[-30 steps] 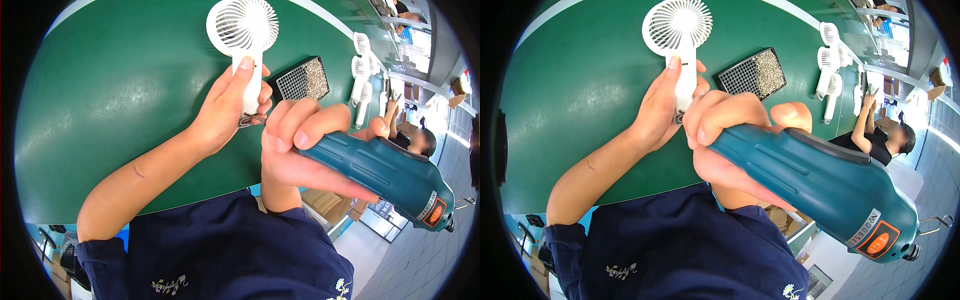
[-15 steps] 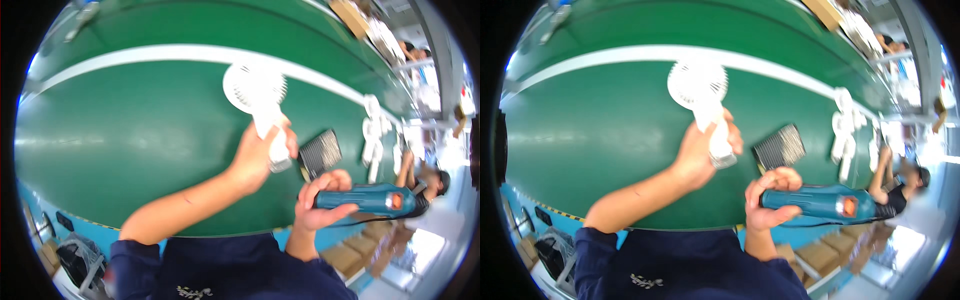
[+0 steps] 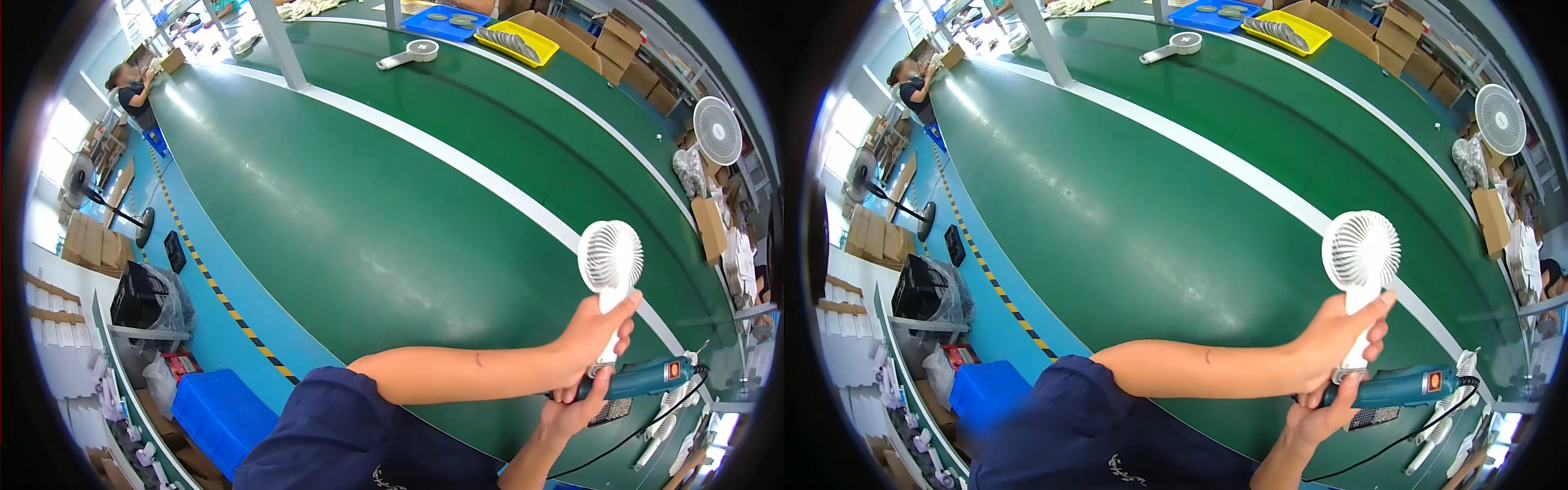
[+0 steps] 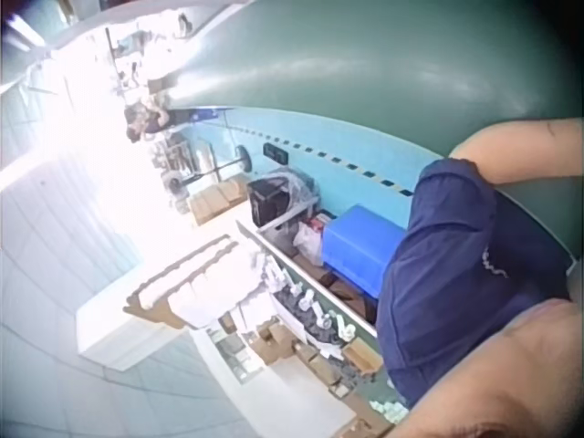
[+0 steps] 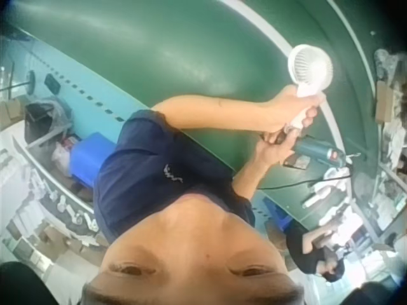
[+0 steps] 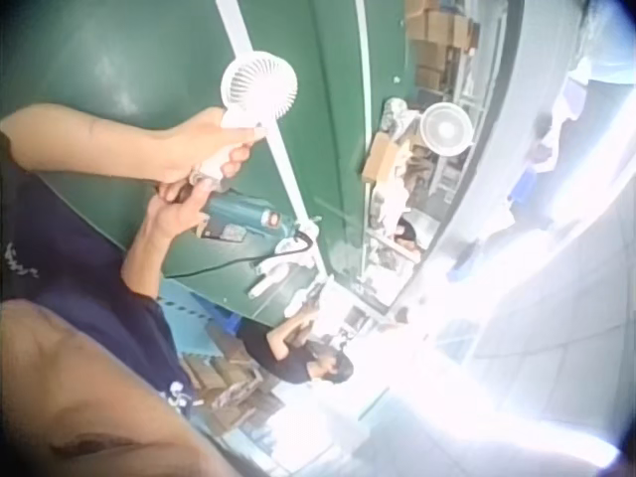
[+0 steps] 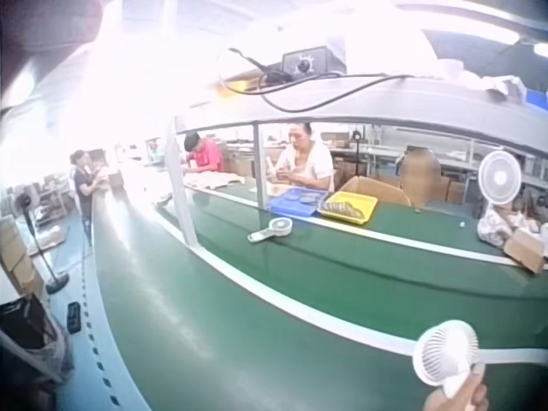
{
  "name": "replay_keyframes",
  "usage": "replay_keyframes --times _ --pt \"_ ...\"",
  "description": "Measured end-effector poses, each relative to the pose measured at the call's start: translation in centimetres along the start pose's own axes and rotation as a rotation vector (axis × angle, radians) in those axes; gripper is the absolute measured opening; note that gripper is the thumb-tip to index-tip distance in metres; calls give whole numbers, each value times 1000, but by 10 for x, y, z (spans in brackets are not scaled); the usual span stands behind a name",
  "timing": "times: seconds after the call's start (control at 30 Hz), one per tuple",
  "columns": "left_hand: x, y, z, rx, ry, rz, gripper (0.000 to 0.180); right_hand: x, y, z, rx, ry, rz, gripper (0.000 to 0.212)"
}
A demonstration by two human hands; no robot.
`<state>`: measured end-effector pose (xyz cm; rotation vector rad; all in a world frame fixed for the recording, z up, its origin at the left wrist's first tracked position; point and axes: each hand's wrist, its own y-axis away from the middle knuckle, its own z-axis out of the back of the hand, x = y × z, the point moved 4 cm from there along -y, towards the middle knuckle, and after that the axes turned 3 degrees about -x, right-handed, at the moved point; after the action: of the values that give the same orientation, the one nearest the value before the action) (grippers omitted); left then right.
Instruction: Using an electric screwdriver to secure screws into the base of small portable fans.
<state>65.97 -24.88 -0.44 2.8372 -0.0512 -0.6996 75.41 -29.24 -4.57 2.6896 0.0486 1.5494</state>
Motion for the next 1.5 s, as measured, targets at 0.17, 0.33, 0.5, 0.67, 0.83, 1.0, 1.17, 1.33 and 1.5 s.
replay_keyframes --times 0.17,0.33,0.5,0.67,0.83,1.0,1.17,1.33,1.5 --pt "-34 4 3 -90 93 114 21 -5 1 -34 6 42 59 14" --pt "-61 12 8 -51 88 33 23 -5 7 -65 107 -75 64 9" --pt "-62 10 -1 -1 3 13 20 2 8 -65 101 -63 148 11" --pt "-67 15 1 40 12 -3 23 3 16 -60 126 3 106 14" --pt "-97 14 3 190 31 -69 22 47 7 -36 226 104 390 74" --pt "-88 25 -11 274 -77 -65 31 121 -1 -90 439 49 743 91" --pt "-93 30 -12 224 -84 -207 44 145 -1 -115 643 -317 620 51" --pt "-94 27 -6 202 -8 -180 42 154 15 -117 664 -348 772 48" --pt "-96 35 -8 228 -15 -166 39 140 21 -124 677 -405 916 38"
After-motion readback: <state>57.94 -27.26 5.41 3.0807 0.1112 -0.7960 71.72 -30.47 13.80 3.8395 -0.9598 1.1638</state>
